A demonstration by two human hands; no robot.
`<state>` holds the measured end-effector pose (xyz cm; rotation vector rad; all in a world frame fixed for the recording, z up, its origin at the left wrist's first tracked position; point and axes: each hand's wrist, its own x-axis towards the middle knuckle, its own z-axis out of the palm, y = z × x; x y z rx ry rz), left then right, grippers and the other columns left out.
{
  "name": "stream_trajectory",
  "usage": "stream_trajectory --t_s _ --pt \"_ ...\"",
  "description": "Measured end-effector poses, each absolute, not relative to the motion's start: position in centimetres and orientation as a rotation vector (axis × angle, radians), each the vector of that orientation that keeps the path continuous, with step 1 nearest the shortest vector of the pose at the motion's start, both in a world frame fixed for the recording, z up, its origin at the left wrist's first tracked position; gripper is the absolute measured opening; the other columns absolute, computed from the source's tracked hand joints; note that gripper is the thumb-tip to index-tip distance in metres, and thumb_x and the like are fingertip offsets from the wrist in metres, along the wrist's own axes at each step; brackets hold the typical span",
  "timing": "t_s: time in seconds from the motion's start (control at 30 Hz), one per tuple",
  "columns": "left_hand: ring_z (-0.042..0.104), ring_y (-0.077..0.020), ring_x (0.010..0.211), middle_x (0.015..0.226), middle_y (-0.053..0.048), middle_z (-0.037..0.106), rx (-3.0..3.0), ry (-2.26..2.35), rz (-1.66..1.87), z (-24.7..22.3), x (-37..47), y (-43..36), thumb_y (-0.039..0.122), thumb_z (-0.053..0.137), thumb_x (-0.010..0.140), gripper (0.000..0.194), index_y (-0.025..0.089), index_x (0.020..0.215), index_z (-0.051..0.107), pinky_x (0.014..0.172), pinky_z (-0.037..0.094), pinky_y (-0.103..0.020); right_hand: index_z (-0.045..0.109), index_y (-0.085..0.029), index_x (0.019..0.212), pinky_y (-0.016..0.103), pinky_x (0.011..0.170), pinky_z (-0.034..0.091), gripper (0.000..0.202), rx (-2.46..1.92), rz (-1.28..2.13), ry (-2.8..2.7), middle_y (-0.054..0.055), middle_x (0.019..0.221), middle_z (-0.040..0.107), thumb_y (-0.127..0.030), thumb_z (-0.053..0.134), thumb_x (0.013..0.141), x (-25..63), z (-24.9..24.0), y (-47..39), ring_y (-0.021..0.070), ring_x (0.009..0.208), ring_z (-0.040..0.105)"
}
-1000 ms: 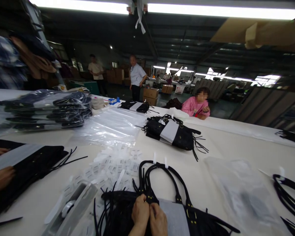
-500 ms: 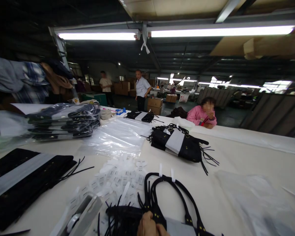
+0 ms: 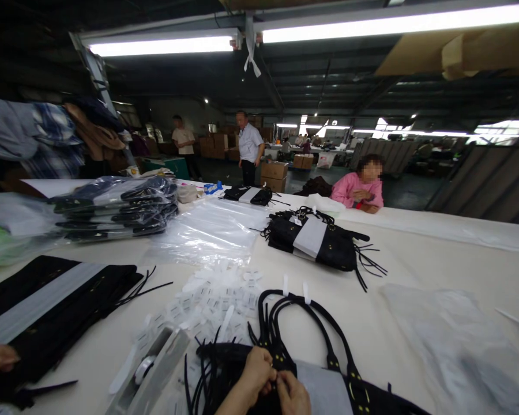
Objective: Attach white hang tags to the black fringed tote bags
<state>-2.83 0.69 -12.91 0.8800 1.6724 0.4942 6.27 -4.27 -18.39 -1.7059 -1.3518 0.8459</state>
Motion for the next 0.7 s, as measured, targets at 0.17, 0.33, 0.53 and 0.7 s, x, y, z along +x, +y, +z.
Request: stream_trajectory --t_s 0.17,0.33,0.53,0.7 --pt "0.047 -0.0104 0.035 0.036 0.006 0.045 0.904 1.471 0.451 -11.3 -3.9 0.4 0.005 0.060 0.061 0.020 0.016 0.062 0.043 0.039 0.038 -0.020 0.063 -0.018 0.078 0.026 0.063 0.042 0.031 -1.696 1.004 -1.382 0.006 0.074 0.066 -0.035 0.037 0.078 6.9 -15.0 -4.8 0.0187 0.068 0.060" --pt "0.054 -0.0104 0.044 0.043 0.003 0.052 1.041 1.324 0.377 -9.9 -5.2 0.7 0.004 0.067 0.054 0.017 0.009 0.058 0.051 0.049 0.049 -0.024 0.062 -0.014 0.092 0.025 0.057 0.039 0.029 -1.849 1.064 -1.471 0.001 0.062 0.060 -0.028 0.047 0.072 7.6 -12.4 -5.0 0.0150 0.058 0.053" --pt "0.053 -0.0096 0.042 0.042 0.004 0.053 1.054 1.385 0.337 -11.1 -6.2 0.9 -0.001 0.066 0.049 0.016 0.008 0.058 0.056 0.047 0.048 -0.022 0.057 -0.014 0.096 0.022 0.055 0.041 0.036 -1.742 1.344 -1.267 -0.005 0.061 0.057 -0.020 0.060 0.060 8.1 -13.1 -4.8 0.0094 0.053 0.051" --pt "0.051 -0.0085 0.038 0.038 0.005 0.048 1.122 1.467 0.342 -10.8 -7.0 0.8 0.000 0.063 0.055 0.011 0.008 0.056 0.056 0.044 0.044 -0.020 0.054 -0.013 0.095 0.021 0.048 0.042 0.046 -1.583 1.593 -0.978 -0.006 0.061 0.058 -0.017 0.066 0.050 8.4 -13.4 -4.6 0.0089 0.049 0.053"
